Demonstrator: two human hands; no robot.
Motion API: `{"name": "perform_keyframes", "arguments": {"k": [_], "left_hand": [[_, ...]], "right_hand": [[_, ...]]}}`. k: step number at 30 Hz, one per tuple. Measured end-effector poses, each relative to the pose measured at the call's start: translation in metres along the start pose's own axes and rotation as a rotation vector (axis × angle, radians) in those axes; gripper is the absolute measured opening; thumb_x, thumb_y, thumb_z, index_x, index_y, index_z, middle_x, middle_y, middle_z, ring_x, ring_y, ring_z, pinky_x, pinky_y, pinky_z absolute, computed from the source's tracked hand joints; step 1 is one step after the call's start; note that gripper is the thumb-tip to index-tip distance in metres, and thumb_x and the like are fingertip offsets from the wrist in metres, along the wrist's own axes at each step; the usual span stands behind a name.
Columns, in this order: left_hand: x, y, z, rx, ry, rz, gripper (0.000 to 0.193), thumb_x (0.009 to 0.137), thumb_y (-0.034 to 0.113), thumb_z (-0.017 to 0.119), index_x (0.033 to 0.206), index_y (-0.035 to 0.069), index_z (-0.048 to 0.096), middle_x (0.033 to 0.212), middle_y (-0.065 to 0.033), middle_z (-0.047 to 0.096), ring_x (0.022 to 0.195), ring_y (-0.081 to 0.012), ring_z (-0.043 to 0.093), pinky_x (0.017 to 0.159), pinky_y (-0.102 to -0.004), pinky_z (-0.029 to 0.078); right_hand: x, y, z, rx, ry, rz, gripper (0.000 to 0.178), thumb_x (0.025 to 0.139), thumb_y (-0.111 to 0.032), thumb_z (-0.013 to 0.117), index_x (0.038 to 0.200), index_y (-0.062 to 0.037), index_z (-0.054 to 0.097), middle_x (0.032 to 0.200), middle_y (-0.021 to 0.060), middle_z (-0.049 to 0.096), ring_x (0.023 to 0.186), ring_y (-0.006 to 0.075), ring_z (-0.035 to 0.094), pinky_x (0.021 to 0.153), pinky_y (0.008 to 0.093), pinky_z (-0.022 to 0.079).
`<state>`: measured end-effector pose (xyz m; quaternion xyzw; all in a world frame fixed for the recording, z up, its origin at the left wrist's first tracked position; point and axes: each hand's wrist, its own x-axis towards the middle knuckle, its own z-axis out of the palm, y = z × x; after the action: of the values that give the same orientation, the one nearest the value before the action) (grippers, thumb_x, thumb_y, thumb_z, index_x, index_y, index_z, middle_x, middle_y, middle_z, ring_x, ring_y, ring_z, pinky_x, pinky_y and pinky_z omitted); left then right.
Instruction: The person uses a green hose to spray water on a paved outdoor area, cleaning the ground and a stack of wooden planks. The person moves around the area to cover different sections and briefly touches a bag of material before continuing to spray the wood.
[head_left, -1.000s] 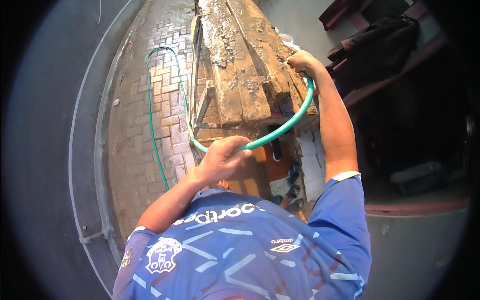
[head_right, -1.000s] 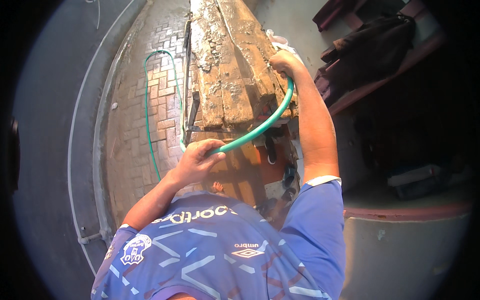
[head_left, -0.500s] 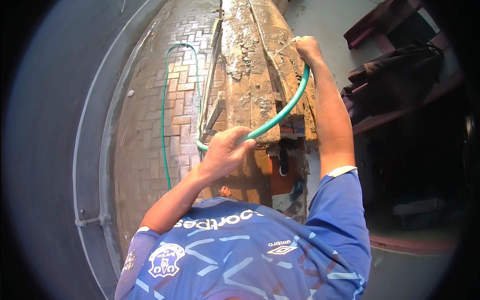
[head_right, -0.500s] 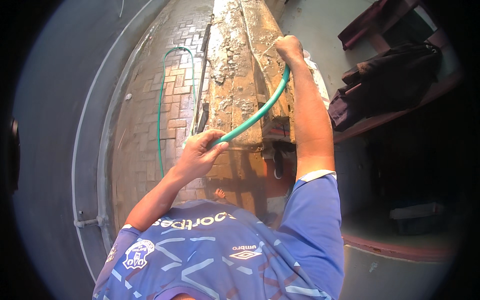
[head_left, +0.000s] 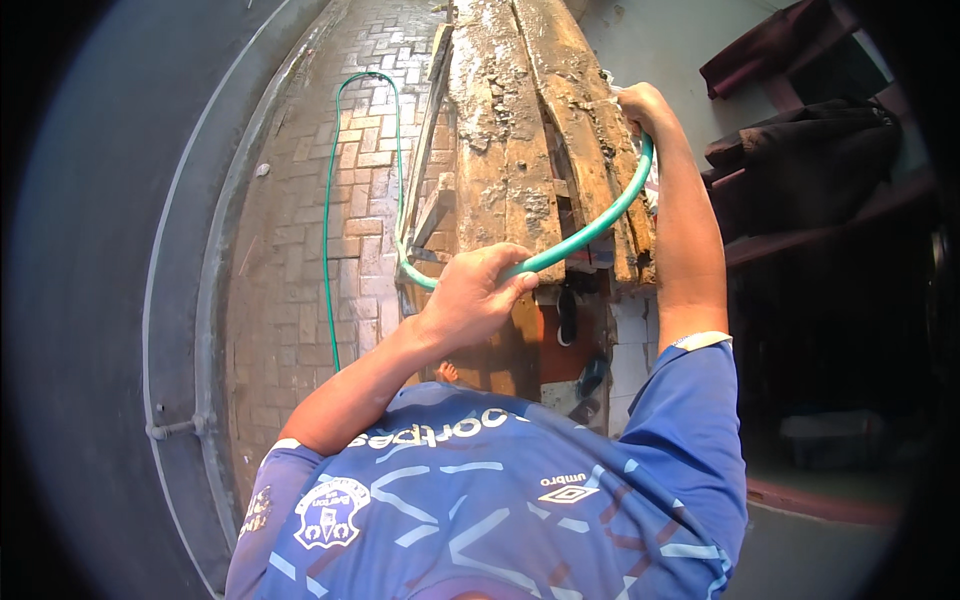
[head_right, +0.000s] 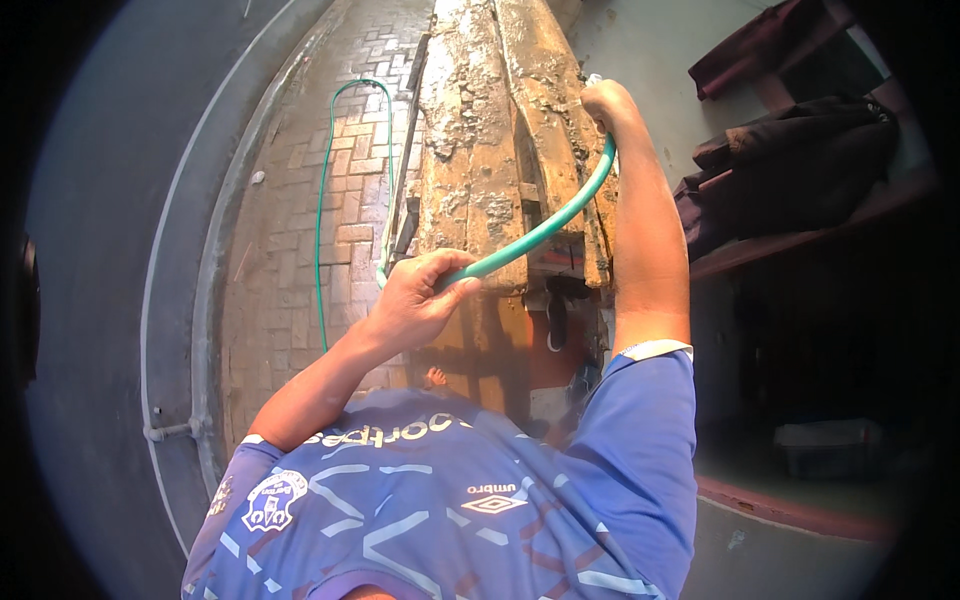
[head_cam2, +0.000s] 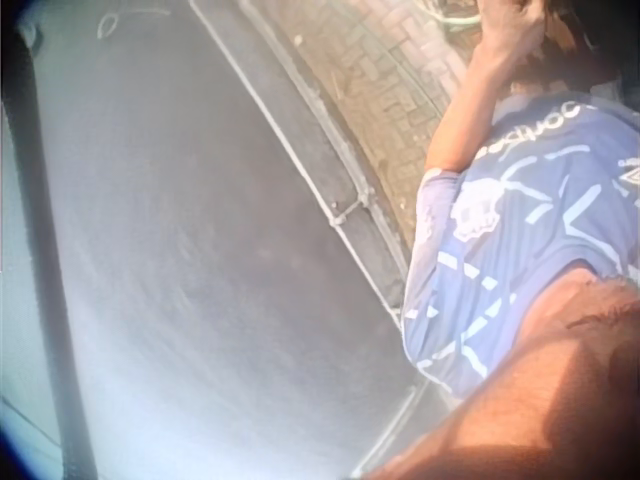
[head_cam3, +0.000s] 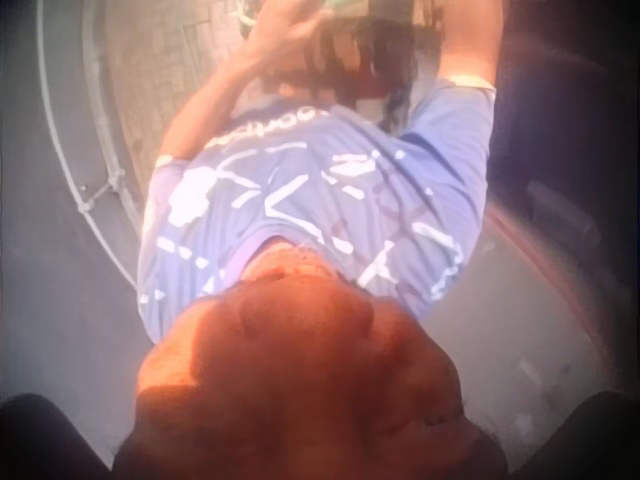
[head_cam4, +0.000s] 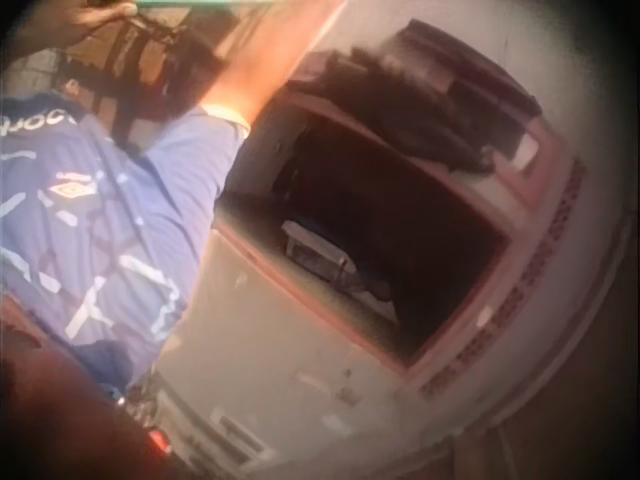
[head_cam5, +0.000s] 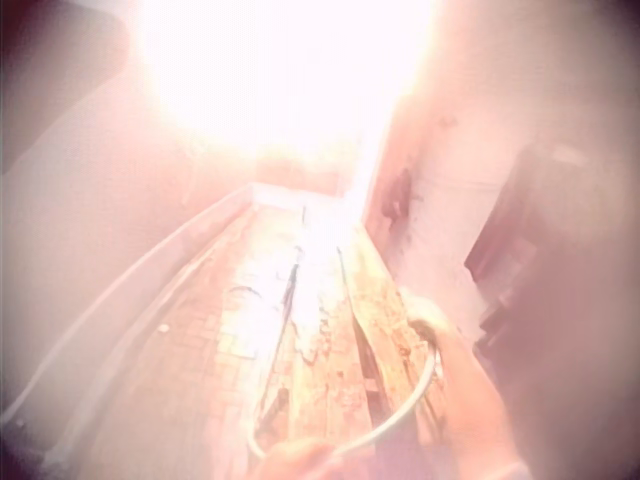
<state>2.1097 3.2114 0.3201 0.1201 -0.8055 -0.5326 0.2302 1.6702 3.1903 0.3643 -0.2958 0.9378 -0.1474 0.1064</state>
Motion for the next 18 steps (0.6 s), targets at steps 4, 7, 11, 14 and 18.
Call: {"name": "perform_keyframes", "arguments": {"k": [4,7,11,14,18], "left_hand": [[-0.026,-0.003,-0.009,-0.021,-0.1,0.07,0.022,0.088,0.015,0.067,0.106,0.002,0.064,0.07,-0.0052,0.059,0.061,-0.0104,0.051,0.057,-0.0266,0.043],[-0.047,-0.011,-0.012,-0.038,-0.171,0.16,0.023,0.088,0.013,0.067,0.108,0.002,0.063,0.078,-0.007,0.063,0.067,-0.0125,0.056,0.062,-0.0271,0.046],[-0.074,-0.009,-0.033,-0.086,-0.29,0.13,0.023,0.089,0.011,0.066,0.109,0.001,0.063,0.083,-0.0068,0.064,0.073,-0.0125,0.059,0.066,-0.027,0.048],[-0.096,-0.012,-0.049,-0.092,-0.344,0.105,0.024,0.089,0.011,0.066,0.11,0.0,0.063,0.085,-0.0063,0.064,0.077,-0.012,0.06,0.069,-0.0265,0.049],[-0.131,-0.026,-0.079,-0.104,-0.366,0.062,0.022,0.088,0.009,0.067,0.107,-0.001,0.063,0.09,-0.0072,0.065,0.082,-0.0123,0.06,0.072,-0.0267,0.049]], "right_hand": [[-0.052,0.014,0.018,-0.132,-0.105,-0.068,0.022,0.077,-0.002,0.05,0.087,0.0041,0.069,0.064,0.0176,0.06,0.053,0.0216,0.062,0.043,0.0365,0.047],[-0.091,0.03,0.023,-0.33,-0.306,-0.149,0.024,0.073,-0.002,0.055,0.09,0.0043,0.069,0.067,0.0175,0.062,0.055,0.0237,0.064,0.044,0.0363,0.049],[-0.176,0.013,0.023,0.078,-0.234,0.13,0.02,0.072,-0.003,0.057,0.086,0.0063,0.067,0.073,0.0189,0.065,0.057,0.0253,0.066,0.046,0.0355,0.051],[-0.207,0.01,0.027,-0.059,-0.295,-0.044,0.019,0.081,-0.008,0.054,0.088,0.0073,0.064,0.069,0.0157,0.062,0.053,0.0218,0.061,0.045,0.0355,0.049],[-0.253,-0.011,0.041,0.141,-0.271,-0.037,0.017,0.087,-0.012,0.059,0.077,0.0014,0.058,0.064,0.0055,0.053,0.044,0.0123,0.047,0.037,0.0282,0.038]]}}
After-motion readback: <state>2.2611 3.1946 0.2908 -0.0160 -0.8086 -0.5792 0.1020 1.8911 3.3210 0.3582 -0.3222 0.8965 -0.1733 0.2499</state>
